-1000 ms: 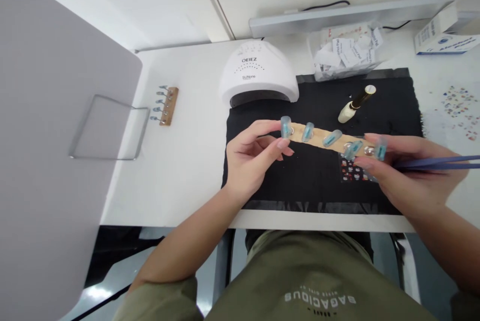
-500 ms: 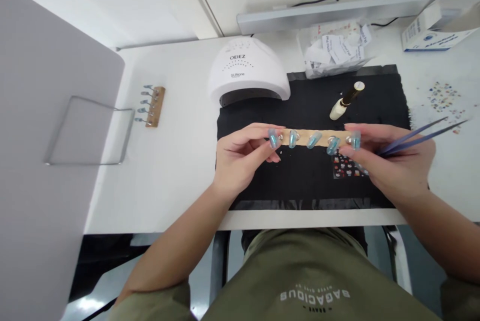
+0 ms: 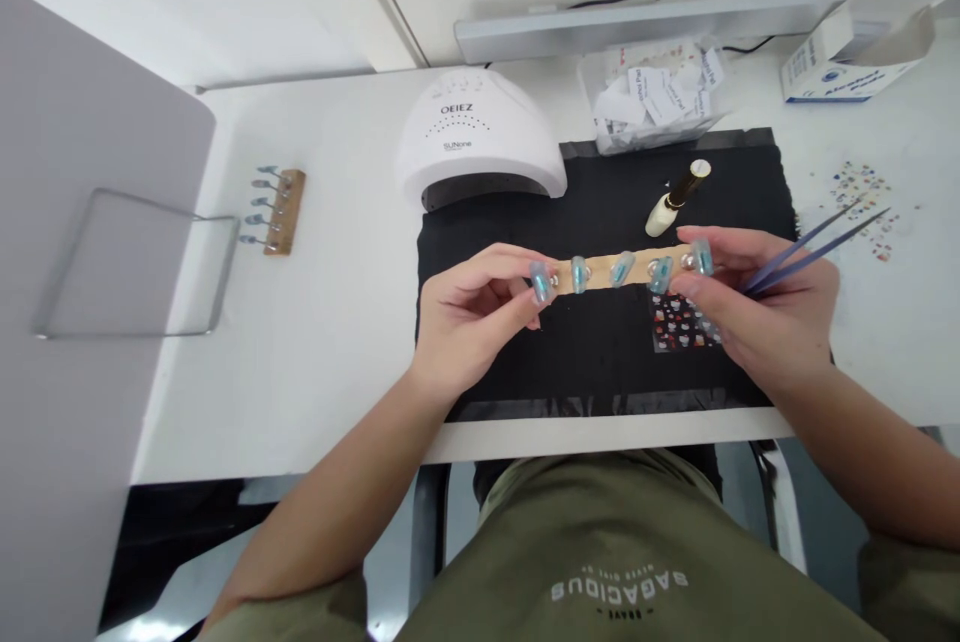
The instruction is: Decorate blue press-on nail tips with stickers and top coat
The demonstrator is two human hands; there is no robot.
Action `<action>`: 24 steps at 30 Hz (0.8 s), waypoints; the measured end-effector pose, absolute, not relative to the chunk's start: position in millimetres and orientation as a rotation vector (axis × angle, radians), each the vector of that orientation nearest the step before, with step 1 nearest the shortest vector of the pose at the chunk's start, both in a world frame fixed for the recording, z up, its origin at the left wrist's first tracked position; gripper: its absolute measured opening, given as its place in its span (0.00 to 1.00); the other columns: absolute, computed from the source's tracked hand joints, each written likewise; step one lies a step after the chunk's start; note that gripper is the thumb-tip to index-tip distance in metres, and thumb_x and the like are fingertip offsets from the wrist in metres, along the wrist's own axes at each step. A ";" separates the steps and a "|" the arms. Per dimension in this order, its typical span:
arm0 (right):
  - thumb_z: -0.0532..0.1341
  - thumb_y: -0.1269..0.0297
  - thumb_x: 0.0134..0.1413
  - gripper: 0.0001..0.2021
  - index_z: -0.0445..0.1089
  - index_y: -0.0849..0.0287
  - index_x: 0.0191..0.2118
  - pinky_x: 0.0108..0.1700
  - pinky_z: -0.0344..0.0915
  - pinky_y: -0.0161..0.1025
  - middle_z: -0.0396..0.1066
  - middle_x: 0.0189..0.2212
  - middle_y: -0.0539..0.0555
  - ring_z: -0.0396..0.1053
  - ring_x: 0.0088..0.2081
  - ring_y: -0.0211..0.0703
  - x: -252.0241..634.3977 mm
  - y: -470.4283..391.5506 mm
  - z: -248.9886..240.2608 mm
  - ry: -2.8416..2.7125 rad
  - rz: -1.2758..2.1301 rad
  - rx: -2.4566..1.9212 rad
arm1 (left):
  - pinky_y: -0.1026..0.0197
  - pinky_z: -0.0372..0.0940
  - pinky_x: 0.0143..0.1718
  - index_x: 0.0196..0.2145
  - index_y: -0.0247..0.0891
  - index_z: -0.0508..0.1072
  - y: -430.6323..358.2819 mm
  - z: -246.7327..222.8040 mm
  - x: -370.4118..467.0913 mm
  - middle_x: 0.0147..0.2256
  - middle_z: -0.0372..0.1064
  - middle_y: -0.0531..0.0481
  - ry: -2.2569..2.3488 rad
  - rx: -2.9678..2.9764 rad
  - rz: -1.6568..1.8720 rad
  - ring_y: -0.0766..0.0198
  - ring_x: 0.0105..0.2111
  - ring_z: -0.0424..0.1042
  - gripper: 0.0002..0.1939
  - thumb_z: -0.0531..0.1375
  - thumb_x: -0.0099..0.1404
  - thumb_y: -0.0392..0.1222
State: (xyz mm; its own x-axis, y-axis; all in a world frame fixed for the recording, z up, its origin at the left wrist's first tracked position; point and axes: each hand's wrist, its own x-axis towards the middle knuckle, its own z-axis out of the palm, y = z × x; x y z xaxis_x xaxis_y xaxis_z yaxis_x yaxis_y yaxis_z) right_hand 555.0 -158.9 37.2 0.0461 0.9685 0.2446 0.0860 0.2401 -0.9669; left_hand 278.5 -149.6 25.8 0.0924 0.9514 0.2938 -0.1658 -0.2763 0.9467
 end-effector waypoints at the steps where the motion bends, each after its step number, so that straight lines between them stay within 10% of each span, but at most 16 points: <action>1: 0.82 0.66 0.57 0.20 0.89 0.33 0.51 0.24 0.76 0.34 0.90 0.37 0.43 0.80 0.25 0.37 554.7 -158.3 37.2 -1.306 0.963 -1.100 | 0.68 0.73 0.23 0.43 0.48 0.92 -149.9 26.1 279.0 0.42 0.89 0.47 0.847 1.356 1.395 0.72 0.22 0.73 0.09 0.82 0.65 0.42; 5: 0.85 0.58 0.56 0.16 0.90 0.41 0.49 0.33 0.84 0.38 0.90 0.39 0.48 0.87 0.34 0.43 553.8 -156.3 35.7 -1.217 1.031 -1.094 | 0.69 0.79 0.29 0.48 0.47 0.92 -153.2 30.7 283.0 0.42 0.89 0.50 0.870 1.350 1.343 0.71 0.25 0.78 0.22 0.85 0.56 0.35; 12: 0.81 0.60 0.62 0.17 0.87 0.44 0.55 0.31 0.81 0.37 0.89 0.37 0.47 0.85 0.32 0.41 548.6 -156.2 33.4 -1.241 0.951 -1.056 | 0.63 0.87 0.39 0.43 0.46 0.93 -164.4 31.6 291.3 0.39 0.90 0.50 0.905 1.237 1.384 0.62 0.32 0.89 0.14 0.85 0.60 0.36; 18: 0.82 0.66 0.59 0.09 0.85 0.47 0.38 0.21 0.70 0.37 0.80 0.26 0.44 0.73 0.21 0.36 542.9 -162.1 39.2 -1.291 0.648 -1.001 | 0.63 0.88 0.40 0.46 0.51 0.93 -167.4 23.4 295.2 0.40 0.91 0.51 0.905 1.241 1.535 0.61 0.33 0.90 0.17 0.85 0.60 0.37; 24: 0.79 0.69 0.64 0.20 0.88 0.35 0.56 0.27 0.78 0.41 0.82 0.25 0.43 0.78 0.24 0.41 544.9 -168.1 43.4 -1.545 0.539 -0.978 | 0.67 0.87 0.39 0.50 0.53 0.93 -170.9 26.9 295.0 0.41 0.91 0.53 0.831 1.347 1.496 0.64 0.34 0.90 0.24 0.83 0.61 0.28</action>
